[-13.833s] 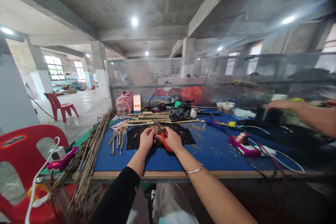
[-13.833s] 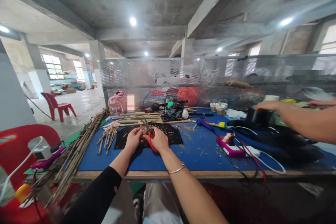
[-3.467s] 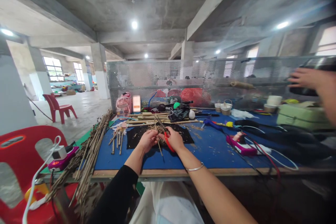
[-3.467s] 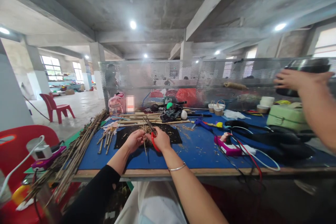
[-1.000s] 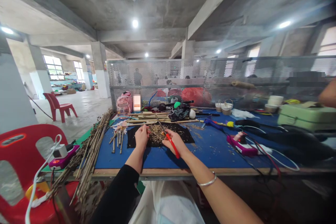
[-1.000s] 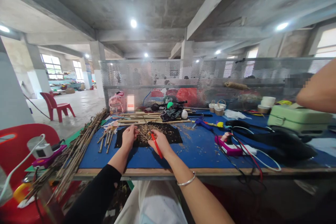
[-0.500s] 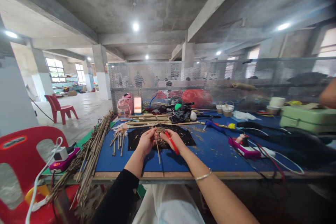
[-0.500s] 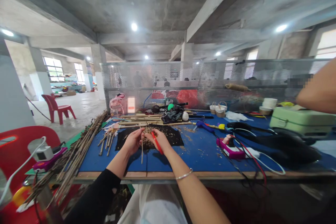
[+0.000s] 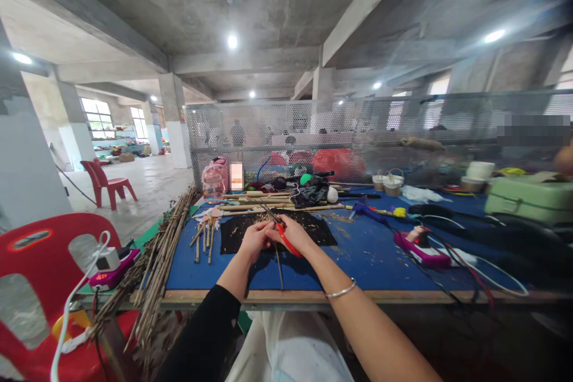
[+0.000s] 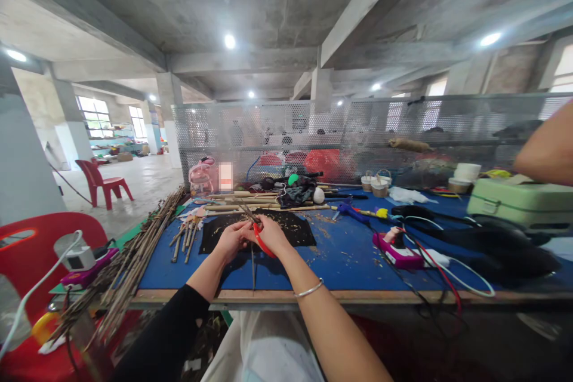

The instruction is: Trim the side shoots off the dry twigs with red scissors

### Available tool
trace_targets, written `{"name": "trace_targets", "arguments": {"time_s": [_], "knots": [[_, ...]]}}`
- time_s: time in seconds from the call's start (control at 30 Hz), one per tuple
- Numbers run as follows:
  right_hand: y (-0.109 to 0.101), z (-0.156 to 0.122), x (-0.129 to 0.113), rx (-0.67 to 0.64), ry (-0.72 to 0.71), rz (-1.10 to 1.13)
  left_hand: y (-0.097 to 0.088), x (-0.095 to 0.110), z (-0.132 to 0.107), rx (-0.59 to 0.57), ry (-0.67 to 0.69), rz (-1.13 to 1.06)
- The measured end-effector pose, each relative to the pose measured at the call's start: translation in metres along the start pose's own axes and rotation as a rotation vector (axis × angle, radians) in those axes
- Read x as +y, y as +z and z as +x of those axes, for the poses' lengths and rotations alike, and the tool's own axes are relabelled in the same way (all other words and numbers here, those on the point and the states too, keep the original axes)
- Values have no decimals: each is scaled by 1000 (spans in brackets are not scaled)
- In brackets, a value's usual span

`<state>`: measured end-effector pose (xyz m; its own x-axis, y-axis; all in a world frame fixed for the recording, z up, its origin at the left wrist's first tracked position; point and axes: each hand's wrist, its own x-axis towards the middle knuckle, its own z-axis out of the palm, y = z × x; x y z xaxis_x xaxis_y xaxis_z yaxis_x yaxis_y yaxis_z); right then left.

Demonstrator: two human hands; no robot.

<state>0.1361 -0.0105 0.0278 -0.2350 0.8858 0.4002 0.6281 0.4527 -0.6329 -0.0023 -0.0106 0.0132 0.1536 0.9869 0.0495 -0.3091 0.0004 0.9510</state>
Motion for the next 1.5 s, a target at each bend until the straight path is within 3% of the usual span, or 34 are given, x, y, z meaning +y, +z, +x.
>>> {"name": "trace_targets", "arguments": {"time_s": [0.17,0.4,0.83,1.03,1.5], "knots": [[0,6,6,29,3,-112,0,-1,0,-28,-9,21],[-5,6,3,-17,29,-70,5,2,-4,-56,-31,110],[-8,1,6,18,-16,-137,3,2,-4,-29,-42,153],[-8,-4,5,1,76,-253,1,-2,-1,-34,-21,132],[-5,-8,7,22,27,-185,1,-1,-1,-6,-33,165]]}}
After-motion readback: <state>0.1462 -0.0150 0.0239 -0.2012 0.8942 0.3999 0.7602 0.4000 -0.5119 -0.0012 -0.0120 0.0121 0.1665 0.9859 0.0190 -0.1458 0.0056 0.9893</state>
